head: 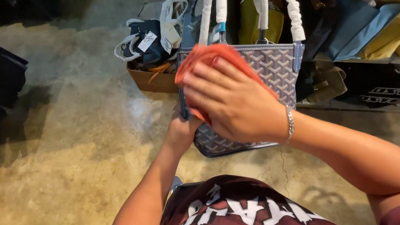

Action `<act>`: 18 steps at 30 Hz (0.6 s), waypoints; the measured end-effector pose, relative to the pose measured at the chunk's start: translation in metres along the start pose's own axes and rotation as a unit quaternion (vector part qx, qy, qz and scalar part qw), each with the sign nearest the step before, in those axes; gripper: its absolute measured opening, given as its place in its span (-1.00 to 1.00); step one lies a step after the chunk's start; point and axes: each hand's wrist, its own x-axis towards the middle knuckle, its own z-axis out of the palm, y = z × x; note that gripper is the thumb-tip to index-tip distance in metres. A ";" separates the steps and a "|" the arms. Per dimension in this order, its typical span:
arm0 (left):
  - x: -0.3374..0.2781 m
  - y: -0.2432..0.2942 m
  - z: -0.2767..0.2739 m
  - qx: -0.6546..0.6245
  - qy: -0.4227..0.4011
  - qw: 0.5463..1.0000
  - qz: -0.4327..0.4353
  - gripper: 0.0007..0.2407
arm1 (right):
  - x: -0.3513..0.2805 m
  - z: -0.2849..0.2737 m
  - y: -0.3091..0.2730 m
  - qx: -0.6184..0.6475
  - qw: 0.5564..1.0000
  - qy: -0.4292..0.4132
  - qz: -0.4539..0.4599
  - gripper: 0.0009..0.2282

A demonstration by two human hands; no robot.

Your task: Cleaning and wiping down various handbags with a cloth in a retail stock area.

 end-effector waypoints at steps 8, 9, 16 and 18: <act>-0.010 0.015 0.003 0.041 -0.004 0.999 0.024 -0.72 | 0.002 0.002 -0.003 -0.012 0.999 -0.039 -0.003 -0.38; -0.008 -0.011 -0.014 0.040 -0.004 0.999 0.025 -0.72 | -0.003 0.006 -0.013 -0.013 0.999 -0.040 -0.003 -0.38; -0.012 -0.013 -0.009 -0.272 0.087 0.956 -0.060 -0.57 | -0.021 0.009 -0.023 -0.008 0.999 -0.049 0.013 -0.40; -0.010 -0.002 0.000 -0.270 0.092 0.957 -0.062 -0.53 | -0.015 0.001 -0.010 -0.021 0.998 -0.044 0.028 -0.39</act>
